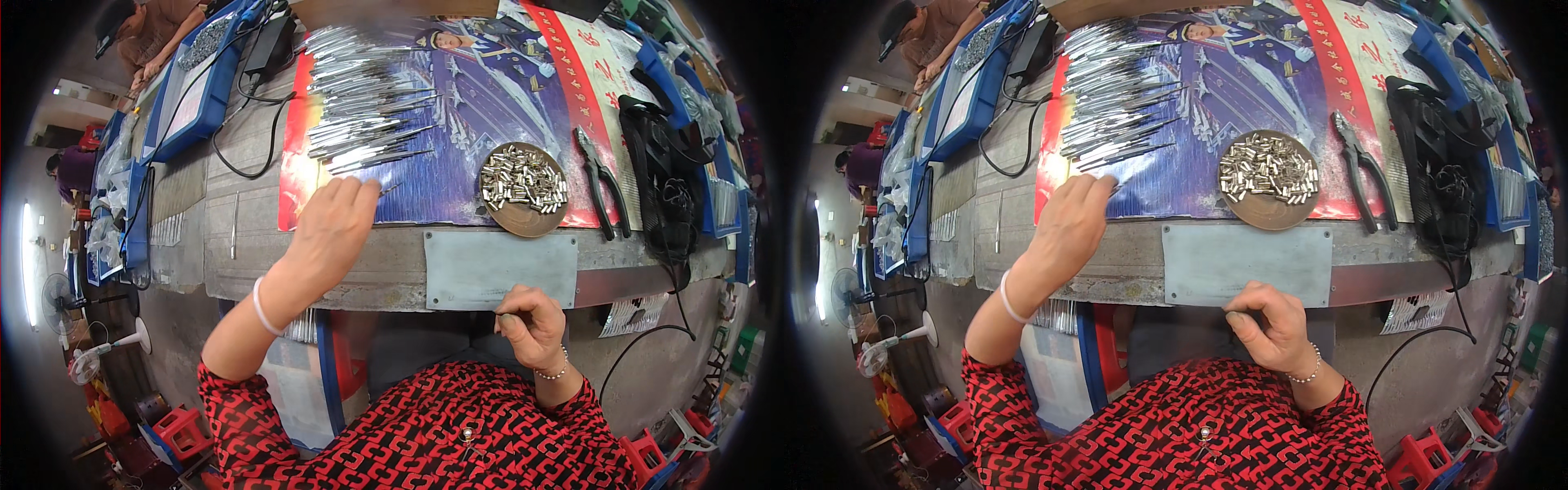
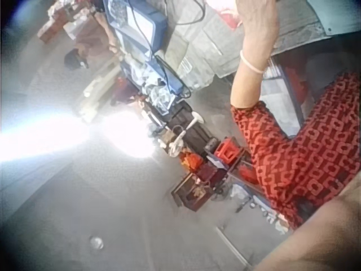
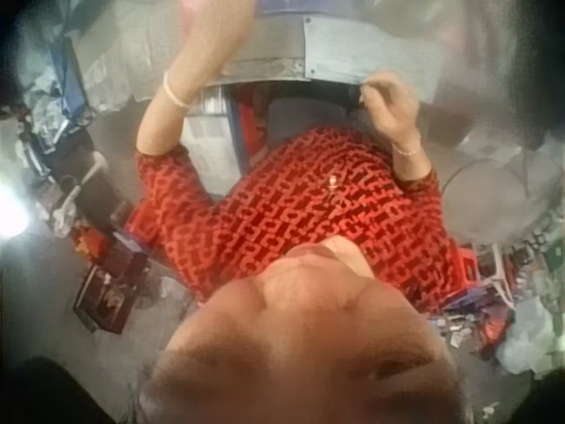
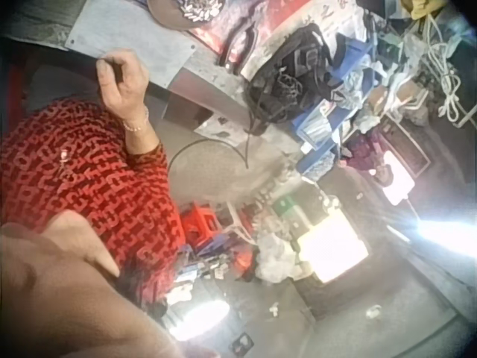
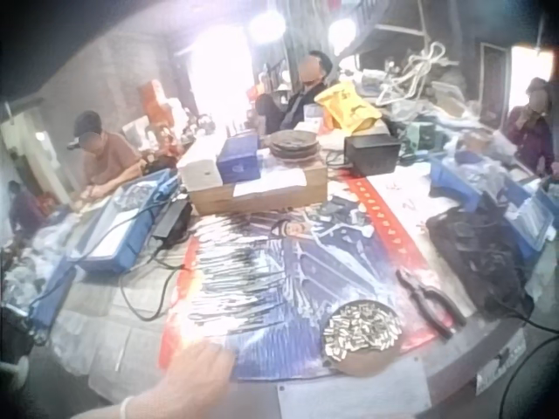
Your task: The person assembles metal components by picking up metal rods and caps, attaching the caps onto the ends of the rods by hand, and crimping them using pliers.
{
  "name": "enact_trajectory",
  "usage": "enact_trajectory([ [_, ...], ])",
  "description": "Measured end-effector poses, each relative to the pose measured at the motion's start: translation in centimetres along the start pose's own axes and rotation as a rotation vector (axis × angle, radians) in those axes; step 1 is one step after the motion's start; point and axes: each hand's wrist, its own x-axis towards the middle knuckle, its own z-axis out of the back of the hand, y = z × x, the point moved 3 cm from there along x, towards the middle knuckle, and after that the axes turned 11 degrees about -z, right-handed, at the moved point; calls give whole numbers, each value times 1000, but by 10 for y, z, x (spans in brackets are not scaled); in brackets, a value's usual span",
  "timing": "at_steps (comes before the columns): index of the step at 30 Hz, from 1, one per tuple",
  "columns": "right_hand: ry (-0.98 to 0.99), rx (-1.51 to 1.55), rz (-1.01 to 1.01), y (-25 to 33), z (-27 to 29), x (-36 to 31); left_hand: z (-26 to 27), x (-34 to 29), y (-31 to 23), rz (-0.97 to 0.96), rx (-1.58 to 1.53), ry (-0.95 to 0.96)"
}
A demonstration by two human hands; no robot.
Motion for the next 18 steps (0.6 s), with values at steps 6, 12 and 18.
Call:
enact_trajectory([
  [6,-231,57,-190,17,28,14,36,-46,-47,186,-646,-341],
  [12,-265,-653,6,43,48,64,2,-82,-112,552,-1654,-489],
  [18,-138,-1031,96,42,44,90,-19,-92,-141,562,-1923,-333],
])
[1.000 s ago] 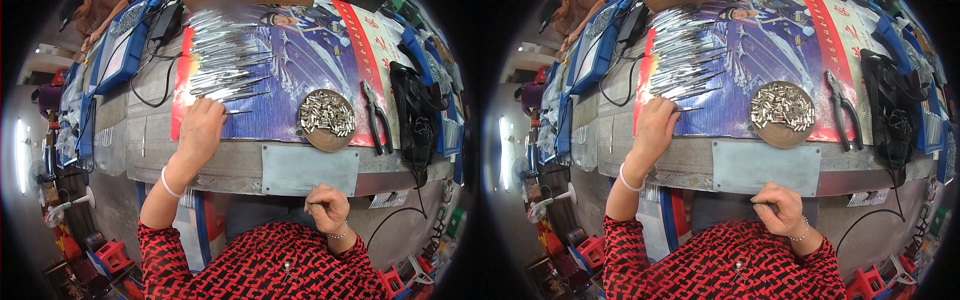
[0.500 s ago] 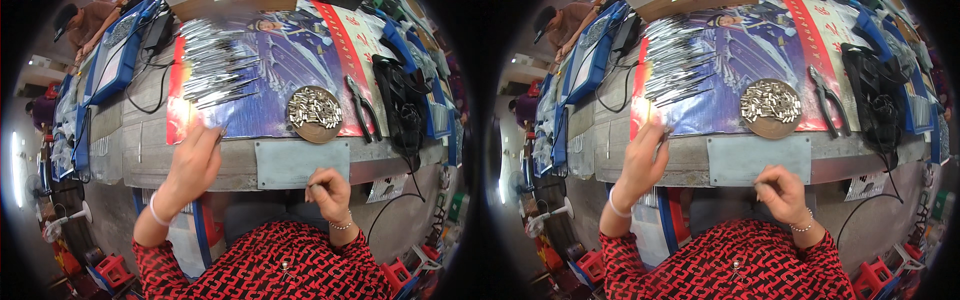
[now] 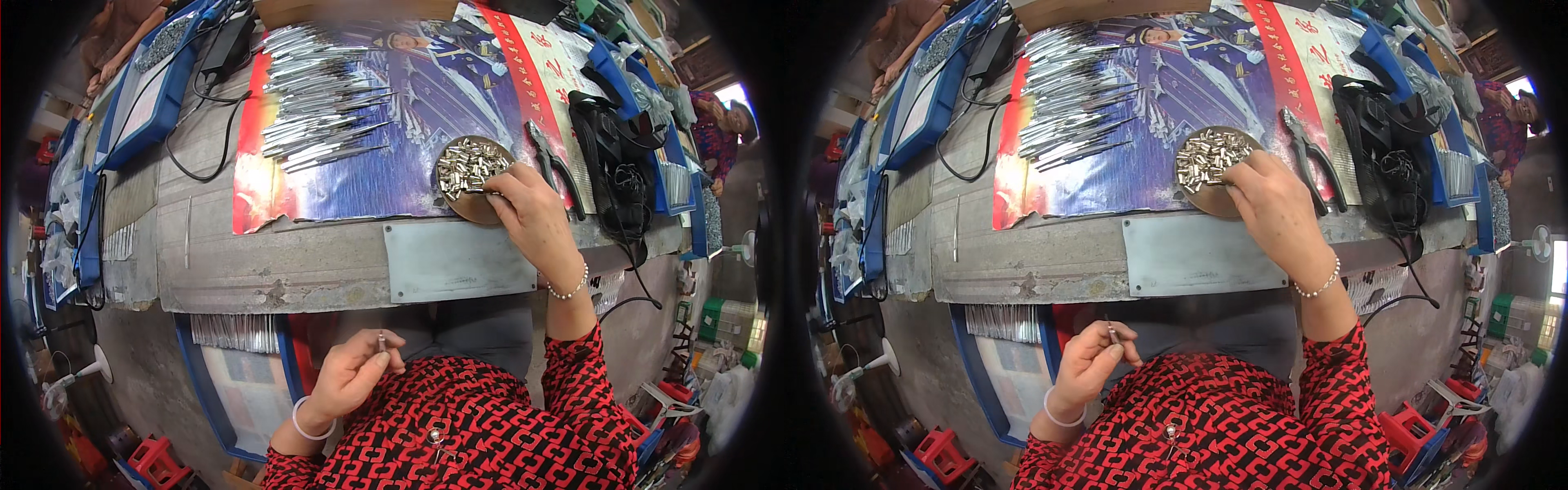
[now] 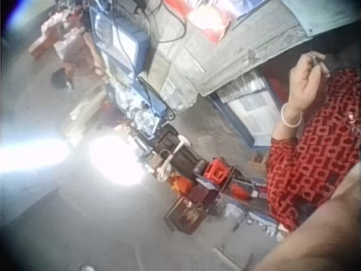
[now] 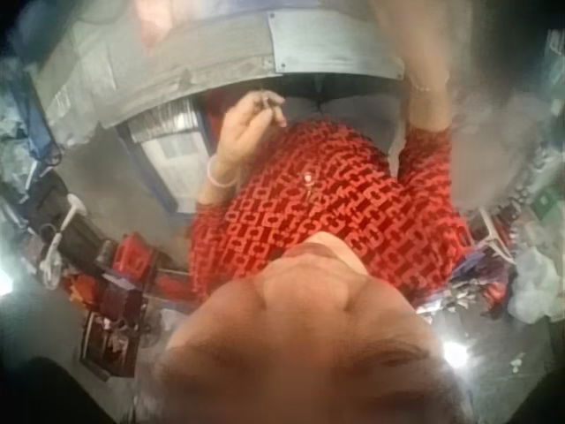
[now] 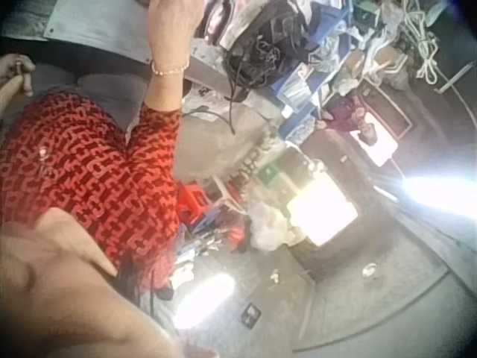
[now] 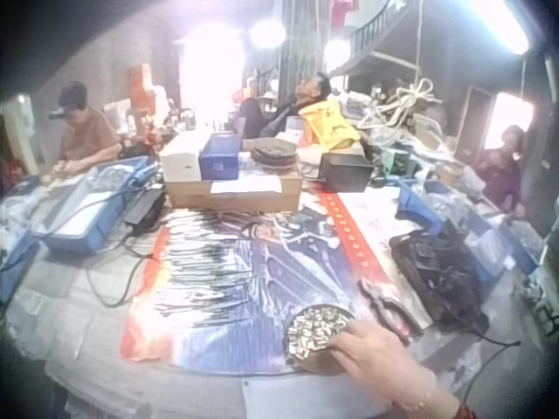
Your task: The person assembles metal components by picking up metal rods and caps, attaching the caps onto the ends of the rods by hand, and crimping them using pliers.
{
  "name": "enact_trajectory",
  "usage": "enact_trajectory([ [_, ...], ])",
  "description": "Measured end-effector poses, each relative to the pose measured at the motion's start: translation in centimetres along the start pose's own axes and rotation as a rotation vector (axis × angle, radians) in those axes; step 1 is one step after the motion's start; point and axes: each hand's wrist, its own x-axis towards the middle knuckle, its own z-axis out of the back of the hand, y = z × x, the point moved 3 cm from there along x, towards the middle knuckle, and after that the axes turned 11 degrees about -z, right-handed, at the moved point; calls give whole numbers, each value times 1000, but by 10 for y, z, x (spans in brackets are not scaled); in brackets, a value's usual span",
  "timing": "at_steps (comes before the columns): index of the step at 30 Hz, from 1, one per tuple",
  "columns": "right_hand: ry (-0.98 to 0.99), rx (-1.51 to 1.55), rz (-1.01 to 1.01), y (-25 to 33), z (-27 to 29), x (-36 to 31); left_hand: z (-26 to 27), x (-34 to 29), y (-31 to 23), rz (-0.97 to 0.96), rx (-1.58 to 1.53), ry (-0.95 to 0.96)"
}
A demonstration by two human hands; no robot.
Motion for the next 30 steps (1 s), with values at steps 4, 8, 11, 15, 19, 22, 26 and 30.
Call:
enact_trajectory([
  [4,101,-265,122,4,-13,13,2,-7,7,-9,36,49],
  [8,123,-388,159,9,-14,19,1,-4,2,-1,64,64],
  [11,191,-409,144,9,-13,24,-2,1,2,-83,92,83],
  [15,285,-399,163,3,-15,27,-12,6,-5,-99,86,135],
  [19,226,-217,135,14,-2,16,-16,11,-1,-117,29,172],
  [22,214,187,89,20,1,-3,-14,13,5,-88,-38,135],
  [26,413,1315,-165,33,-14,-48,-20,18,-1,-12,-139,98],
  [30,599,1854,-505,44,-48,-76,-27,19,-1,128,-377,119],
])
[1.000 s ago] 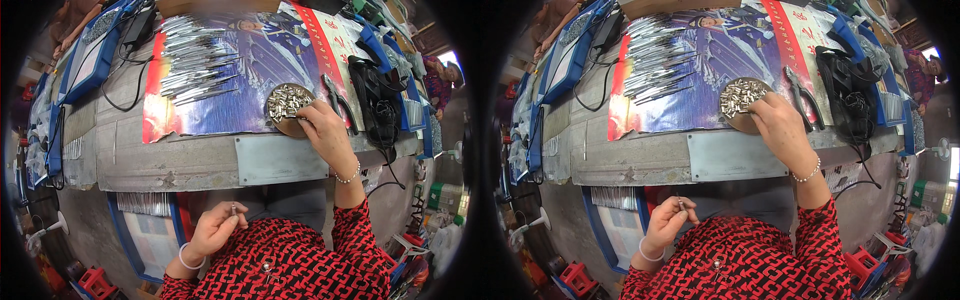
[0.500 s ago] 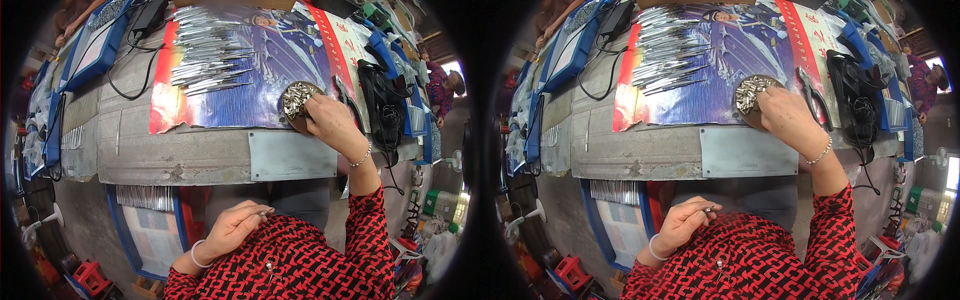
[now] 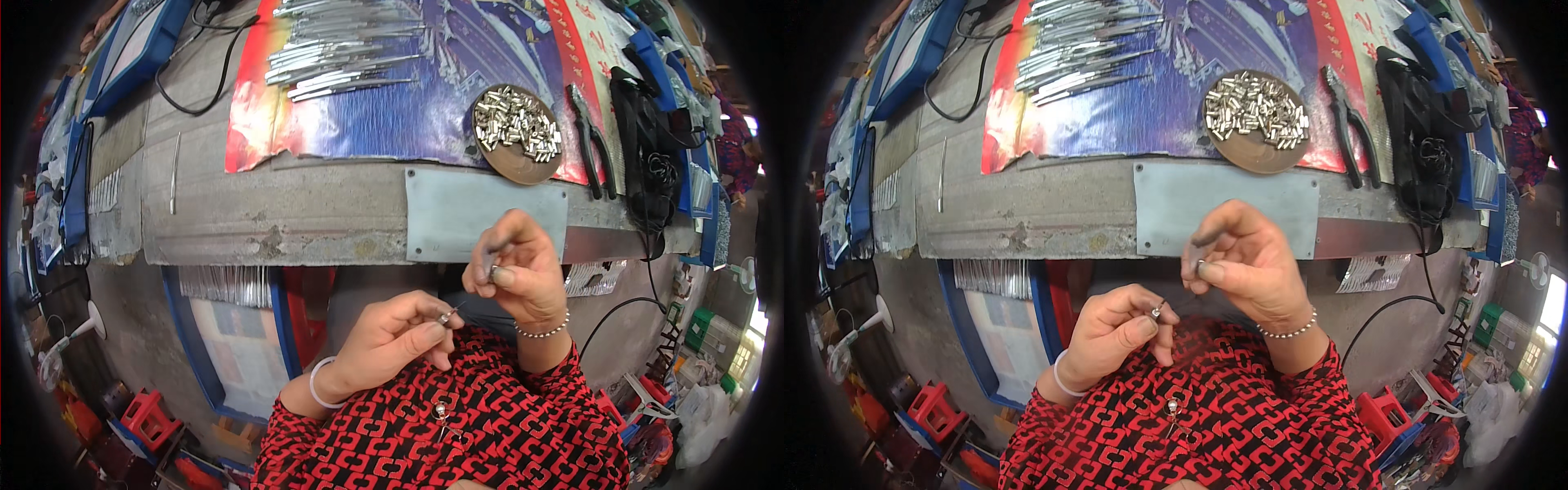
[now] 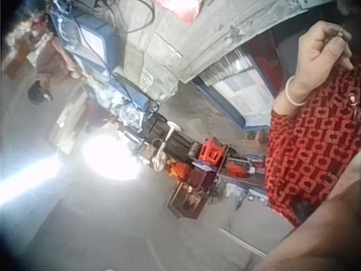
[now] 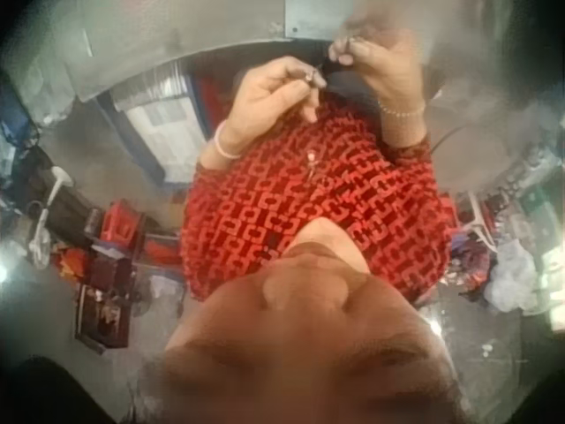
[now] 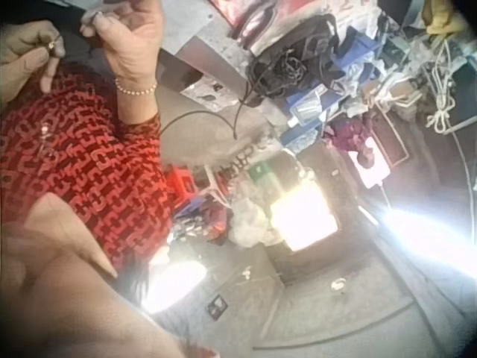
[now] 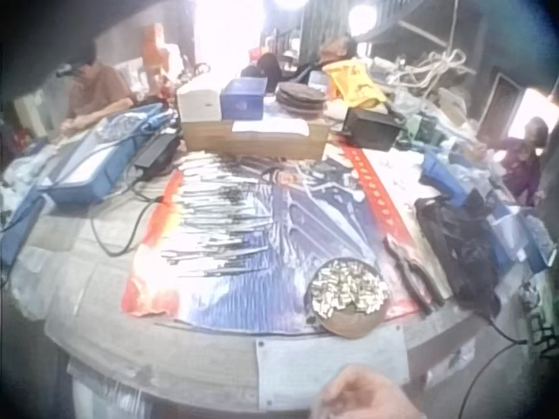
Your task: The person assembles metal components by picking up metal rods and caps, attaching the caps onto the ends of the rods by hand, and crimping them using pliers.
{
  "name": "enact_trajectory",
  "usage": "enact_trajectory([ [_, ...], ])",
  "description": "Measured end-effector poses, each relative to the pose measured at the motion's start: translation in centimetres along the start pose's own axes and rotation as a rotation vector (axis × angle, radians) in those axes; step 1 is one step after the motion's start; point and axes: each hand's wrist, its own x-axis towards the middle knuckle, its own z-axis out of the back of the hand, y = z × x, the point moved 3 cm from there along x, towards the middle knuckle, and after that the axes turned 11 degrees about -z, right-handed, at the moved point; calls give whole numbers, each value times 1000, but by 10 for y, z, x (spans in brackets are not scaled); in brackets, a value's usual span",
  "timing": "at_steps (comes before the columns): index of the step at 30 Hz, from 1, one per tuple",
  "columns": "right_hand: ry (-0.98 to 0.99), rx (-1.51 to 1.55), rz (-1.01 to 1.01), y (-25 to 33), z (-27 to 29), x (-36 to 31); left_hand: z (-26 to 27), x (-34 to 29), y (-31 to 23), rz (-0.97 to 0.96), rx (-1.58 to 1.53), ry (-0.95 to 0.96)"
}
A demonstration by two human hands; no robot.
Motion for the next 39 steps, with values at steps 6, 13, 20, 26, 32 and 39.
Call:
enact_trajectory([
  [6,29,357,-171,-25,5,-4,-10,6,5,90,-68,9],
  [13,42,252,-95,-25,5,-8,-12,7,10,113,-146,-12],
  [20,-6,-26,31,-24,4,-9,-10,5,11,97,-169,-35],
  [26,8,82,79,-21,5,-6,-8,4,13,110,-175,-35],
  [32,-89,-69,54,-26,-6,-8,-6,3,12,102,-190,-53],
  [39,-22,-196,-65,-24,-14,-9,-3,0,16,75,-199,-47],
])
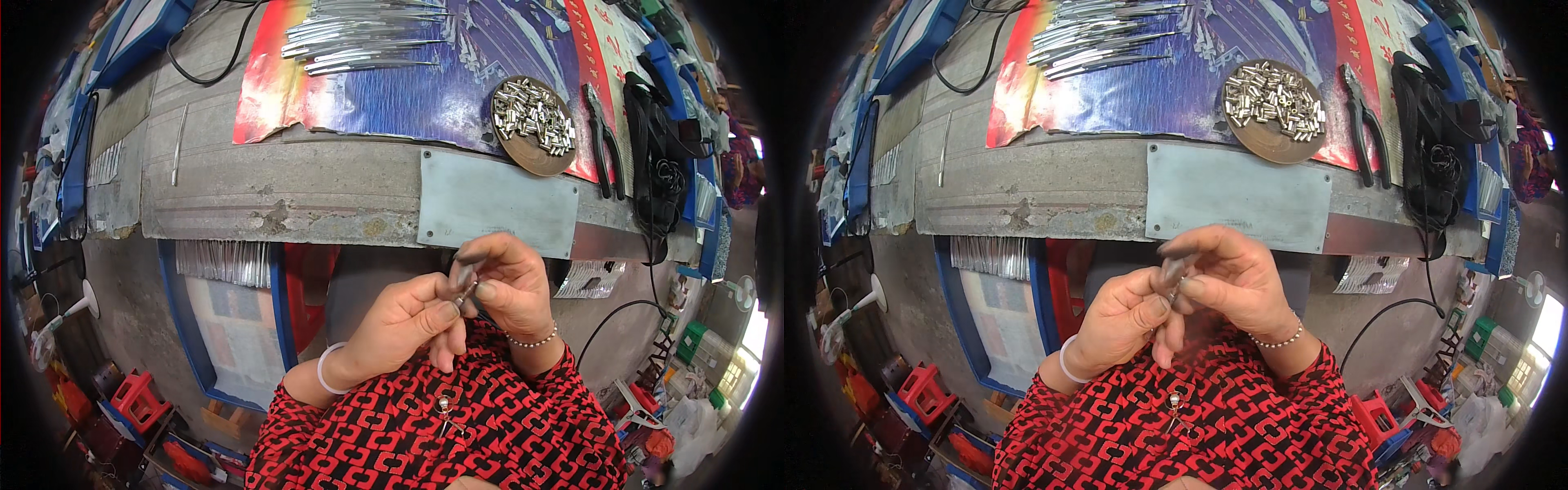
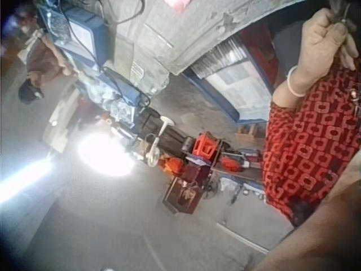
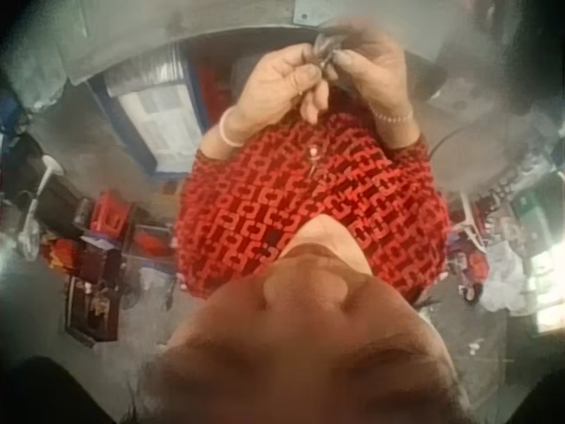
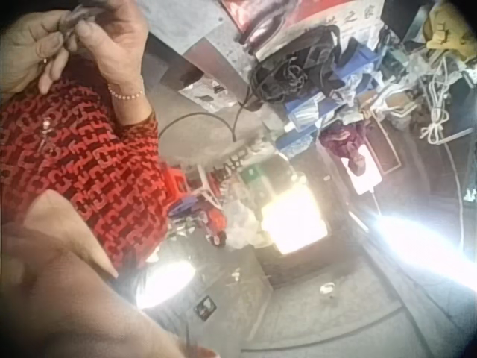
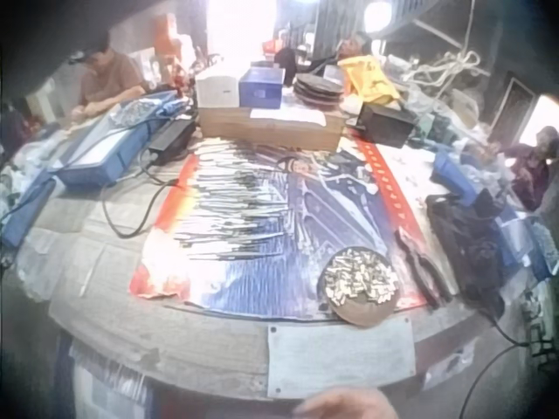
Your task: The person assembles metal components by picking up metal rods and caps, attaching the caps onto the ends of the rods by hand, and crimping them using pliers.
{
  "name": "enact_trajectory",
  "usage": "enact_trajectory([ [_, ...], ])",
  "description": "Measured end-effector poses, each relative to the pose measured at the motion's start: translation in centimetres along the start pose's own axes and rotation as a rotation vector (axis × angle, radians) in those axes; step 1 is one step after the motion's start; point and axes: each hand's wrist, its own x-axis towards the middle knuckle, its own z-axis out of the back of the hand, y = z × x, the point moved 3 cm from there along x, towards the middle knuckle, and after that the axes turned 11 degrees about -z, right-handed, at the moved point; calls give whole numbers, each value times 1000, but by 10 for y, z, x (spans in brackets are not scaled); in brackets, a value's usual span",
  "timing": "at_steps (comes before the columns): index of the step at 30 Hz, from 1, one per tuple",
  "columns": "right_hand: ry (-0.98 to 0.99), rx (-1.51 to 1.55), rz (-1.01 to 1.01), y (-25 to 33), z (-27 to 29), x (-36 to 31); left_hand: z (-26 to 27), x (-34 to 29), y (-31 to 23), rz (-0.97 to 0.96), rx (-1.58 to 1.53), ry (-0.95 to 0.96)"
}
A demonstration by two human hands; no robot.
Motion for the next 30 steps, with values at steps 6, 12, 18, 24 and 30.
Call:
enact_trajectory([
  [6,-10,-272,112,-5,1,-1,-2,-2,1,-156,390,-69],
  [12,70,-153,-22,4,-3,1,2,-1,3,-25,137,-3],
  [18,-262,-569,80,-8,3,0,-4,5,-5,-569,1060,-114],
  [24,188,-249,95,5,1,-3,3,0,12,131,-168,194],
  [30,-355,-595,152,-8,2,-8,-5,7,-1,-497,1067,-127],
])
